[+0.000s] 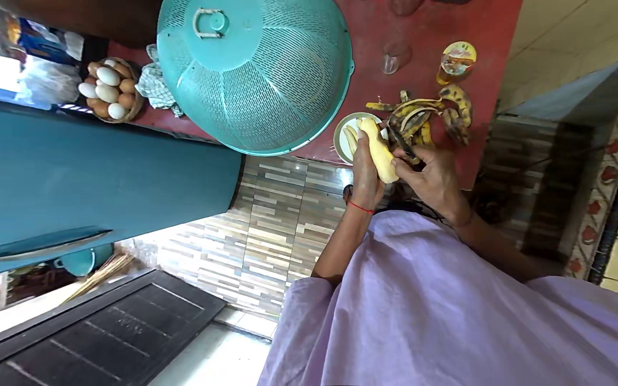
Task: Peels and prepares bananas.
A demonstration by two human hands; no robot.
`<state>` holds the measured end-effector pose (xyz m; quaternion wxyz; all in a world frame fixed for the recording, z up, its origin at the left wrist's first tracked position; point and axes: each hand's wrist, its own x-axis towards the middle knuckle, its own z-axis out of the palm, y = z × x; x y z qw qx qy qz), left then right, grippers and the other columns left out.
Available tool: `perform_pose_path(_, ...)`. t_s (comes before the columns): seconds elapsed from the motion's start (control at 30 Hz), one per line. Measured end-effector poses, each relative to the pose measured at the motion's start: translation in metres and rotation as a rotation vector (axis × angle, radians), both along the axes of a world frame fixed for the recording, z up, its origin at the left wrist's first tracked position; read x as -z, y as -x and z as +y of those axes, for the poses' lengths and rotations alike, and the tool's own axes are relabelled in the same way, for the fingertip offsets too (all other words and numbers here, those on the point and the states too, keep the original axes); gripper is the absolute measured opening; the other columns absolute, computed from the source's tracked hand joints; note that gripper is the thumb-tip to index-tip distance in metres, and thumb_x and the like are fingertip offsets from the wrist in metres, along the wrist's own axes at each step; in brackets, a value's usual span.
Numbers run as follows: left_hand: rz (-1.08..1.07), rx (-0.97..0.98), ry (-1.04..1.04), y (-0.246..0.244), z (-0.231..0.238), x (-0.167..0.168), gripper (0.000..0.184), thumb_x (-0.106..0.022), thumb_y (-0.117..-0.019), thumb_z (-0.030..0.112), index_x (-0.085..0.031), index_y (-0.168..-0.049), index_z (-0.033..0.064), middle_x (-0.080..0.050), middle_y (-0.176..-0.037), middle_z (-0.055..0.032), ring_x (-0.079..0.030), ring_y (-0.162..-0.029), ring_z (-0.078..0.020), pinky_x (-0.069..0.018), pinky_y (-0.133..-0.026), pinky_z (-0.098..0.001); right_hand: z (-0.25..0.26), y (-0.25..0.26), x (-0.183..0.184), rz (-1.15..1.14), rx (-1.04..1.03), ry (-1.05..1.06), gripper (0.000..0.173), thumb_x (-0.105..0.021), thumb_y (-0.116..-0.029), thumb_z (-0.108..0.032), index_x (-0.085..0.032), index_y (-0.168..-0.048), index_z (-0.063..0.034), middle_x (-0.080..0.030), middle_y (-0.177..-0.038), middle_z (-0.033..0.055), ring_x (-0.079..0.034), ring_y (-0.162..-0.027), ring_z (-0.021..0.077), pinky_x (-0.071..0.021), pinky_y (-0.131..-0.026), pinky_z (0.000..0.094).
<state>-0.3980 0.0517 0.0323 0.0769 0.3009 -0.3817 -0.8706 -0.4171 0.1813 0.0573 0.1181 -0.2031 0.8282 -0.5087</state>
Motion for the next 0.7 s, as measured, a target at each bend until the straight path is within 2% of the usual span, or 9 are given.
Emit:
perform_pose_path(0.1,-0.013,0.004,-0.016,0.0,0.0,0.001,0.052,-0.022,-0.1113,0.045,-0.057,-0.13,0.0115,-0.067,-0.108,-0.004,-0.067,-0.092,-0.0104,-0.0586,-0.079,-0.0274,-0.002,0.002,0.002,-0.044,0.034,0.009,0.014,-0.068,-0.0947,-0.01,-0.076,-0.105,-0.0038,-0.069,-0.08,0.0064,-0.059,-0.062,0.0067,-0.0493,-0.057,0.023)
perform_pose_path(0.2,-0.02,-0.006,-0.055,0.001,-0.001,0.001,0.051,-0.022,-0.111,0.047,-0.058,-0.123,0.0127,-0.066,-0.098,-0.0035,-0.067,-0.084,-0.0112,-0.0594,-0.073,-0.0277,0.005,0.005,-0.001,-0.198,0.013,0.047,0.016,-0.066,-0.0986,-0.013,-0.075,-0.11,-0.0069,-0.066,-0.075,0.0038,-0.055,-0.054,0.0076,-0.0464,-0.051,0.0236)
perform_pose_path(0.27,-0.012,-0.004,-0.049,0.002,0.0,0.0,0.05,-0.022,-0.1114,0.045,-0.057,-0.124,0.0116,-0.066,-0.098,-0.0036,-0.067,-0.085,-0.0113,-0.0592,-0.075,-0.0283,0.006,0.009,-0.002,-0.229,-0.016,0.078,0.018,-0.063,-0.1011,-0.019,-0.073,-0.111,-0.0082,-0.064,-0.073,0.0018,-0.053,-0.054,0.0066,-0.0452,-0.05,0.0222)
perform_pose_path(0.37,-0.002,0.082,0.028,-0.003,0.001,-0.004,0.05,-0.026,-0.1098,0.05,-0.056,-0.129,0.015,-0.067,-0.104,-0.0011,-0.067,-0.09,-0.0091,-0.0589,-0.079,-0.0286,0.002,0.018,0.005,-0.241,-0.021,0.094,0.028,-0.071,-0.0954,-0.028,-0.07,-0.115,-0.0091,-0.07,-0.088,-0.0001,-0.061,-0.066,0.0041,-0.053,-0.059,0.0229)
perform_pose_path(0.43,0.006,0.143,0.074,-0.011,0.001,-0.01,0.053,-0.033,-0.1055,0.06,-0.057,-0.131,0.0212,-0.069,-0.106,0.0035,-0.068,-0.09,-0.0053,-0.0593,-0.077,-0.0257,0.002,0.019,0.004,-0.242,0.002,0.091,0.029,-0.075,-0.0934,-0.027,-0.071,-0.115,-0.0083,-0.07,-0.09,0.0006,-0.062,-0.068,0.0045,-0.0533,-0.062,0.0236)
perform_pose_path(0.47,0.053,0.139,0.066,-0.011,0.001,-0.007,0.05,-0.039,-0.1045,0.059,-0.057,-0.129,0.0196,-0.069,-0.105,0.0029,-0.068,-0.09,-0.0059,-0.0599,-0.077,-0.0266,0.003,0.017,0.001,-0.236,0.007,0.097,0.026,-0.074,-0.0946,-0.025,-0.071,-0.115,-0.0081,-0.07,-0.088,0.0023,-0.061,-0.064,0.0057,-0.0521,-0.058,0.0228)
perform_pose_path(0.57,0.17,0.091,0.029,-0.004,-0.001,0.003,0.031,-0.046,-0.1063,0.033,-0.059,-0.121,0.0097,-0.07,-0.096,-0.0017,-0.07,-0.083,-0.0089,-0.0612,-0.075,-0.0287,0.006,0.012,-0.001,-0.213,0.026,0.115,0.021,-0.069,-0.0987,-0.021,-0.072,-0.115,-0.0072,-0.069,-0.081,0.0023,-0.058,-0.057,0.0041,-0.0502,-0.052,0.0191)
perform_pose_path(0.63,0.168,0.095,0.024,-0.003,-0.001,0.004,0.03,-0.044,-0.1066,0.031,-0.059,-0.121,0.0092,-0.069,-0.096,-0.0022,-0.07,-0.083,-0.0091,-0.0612,-0.075,-0.0287,0.005,0.01,0.002,-0.193,0.053,0.133,0.019,-0.067,-0.1003,-0.019,-0.072,-0.113,-0.0052,-0.066,-0.073,0.0011,-0.056,-0.052,0.0028,-0.0479,-0.049,0.0175)
perform_pose_path(0.7,0.176,0.079,0.021,-0.003,0.001,0.007,0.032,-0.044,-0.1064,0.033,-0.059,-0.122,0.0089,-0.07,-0.102,-0.0033,-0.069,-0.087,-0.0096,-0.0606,-0.078,-0.0292,0.004,0.009,0.004,-0.185,0.086,0.146,0.017,-0.068,-0.0998,-0.018,-0.073,-0.111,-0.0056,-0.065,-0.07,0.0002,-0.054,-0.05,0.0023,-0.0465,-0.046,0.0169)
